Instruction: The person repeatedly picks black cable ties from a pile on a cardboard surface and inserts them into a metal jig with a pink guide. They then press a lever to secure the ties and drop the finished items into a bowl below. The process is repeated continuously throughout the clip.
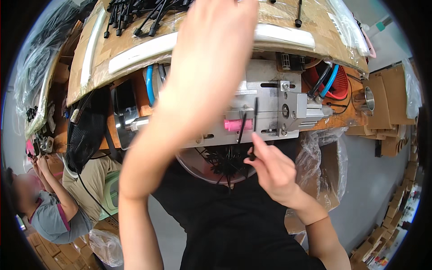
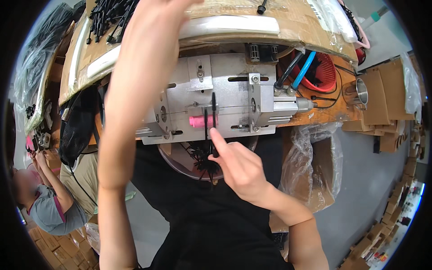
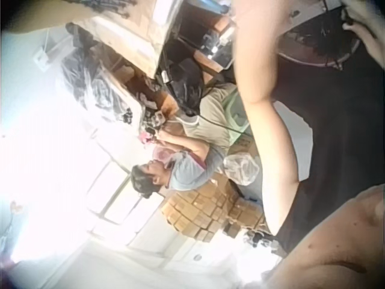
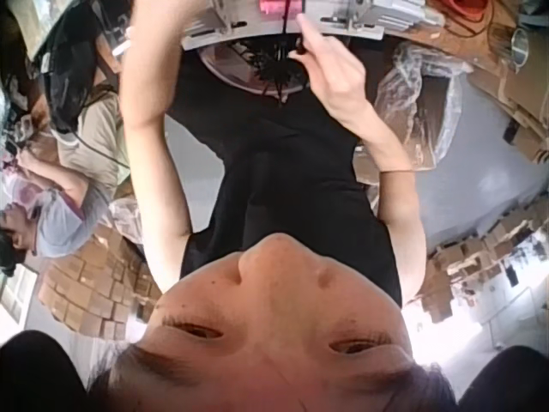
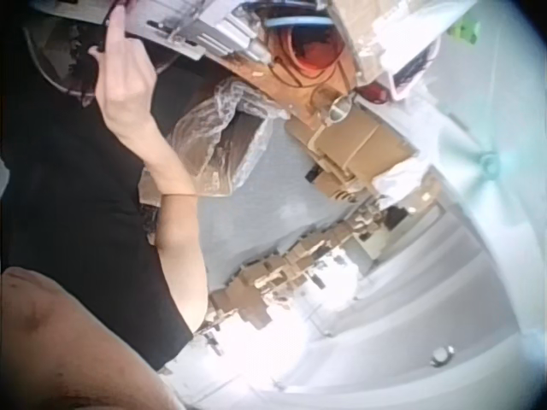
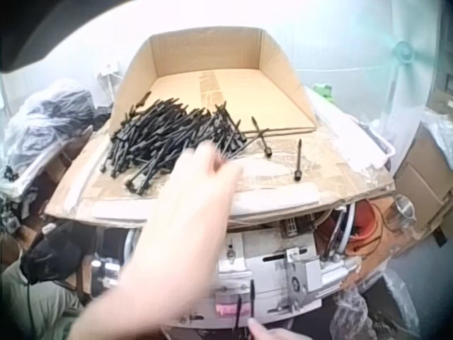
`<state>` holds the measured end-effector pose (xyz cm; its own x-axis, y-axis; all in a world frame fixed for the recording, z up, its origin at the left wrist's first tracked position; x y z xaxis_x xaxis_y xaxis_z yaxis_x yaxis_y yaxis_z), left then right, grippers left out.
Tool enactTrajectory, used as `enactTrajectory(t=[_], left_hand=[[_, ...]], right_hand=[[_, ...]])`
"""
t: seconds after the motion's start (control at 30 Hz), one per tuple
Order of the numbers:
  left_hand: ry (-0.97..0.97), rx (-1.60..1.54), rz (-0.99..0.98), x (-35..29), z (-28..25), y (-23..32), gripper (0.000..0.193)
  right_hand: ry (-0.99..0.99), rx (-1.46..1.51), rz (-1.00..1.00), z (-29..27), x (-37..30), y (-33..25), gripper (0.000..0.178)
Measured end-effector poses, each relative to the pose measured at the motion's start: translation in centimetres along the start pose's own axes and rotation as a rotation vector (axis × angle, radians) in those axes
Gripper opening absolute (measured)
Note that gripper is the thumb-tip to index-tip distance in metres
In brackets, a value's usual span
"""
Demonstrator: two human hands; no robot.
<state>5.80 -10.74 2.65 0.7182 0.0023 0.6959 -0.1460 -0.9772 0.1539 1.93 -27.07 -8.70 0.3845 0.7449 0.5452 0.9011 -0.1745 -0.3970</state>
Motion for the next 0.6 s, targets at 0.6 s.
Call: enactTrajectory(t=[0.6], left_hand=[[-0.197, -0.019, -0.296, -12.9, -0.7, 8.0, 0.064]], right_hand=[[0.203, -0.582, -0.136, -7.5, 12.9, 4.2, 0.036]])
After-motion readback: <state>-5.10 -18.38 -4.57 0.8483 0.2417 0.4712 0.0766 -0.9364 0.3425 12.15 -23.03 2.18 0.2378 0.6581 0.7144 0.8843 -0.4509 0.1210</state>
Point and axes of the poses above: each hand's wrist, its own x-axis towards the middle knuckle, its own z-axis out of the palm, y = z × x, the point moved 9 cm from there along x, towards the middle knuckle, and after that the axes turned 14 degrees about -x, right-handed, at the moved point
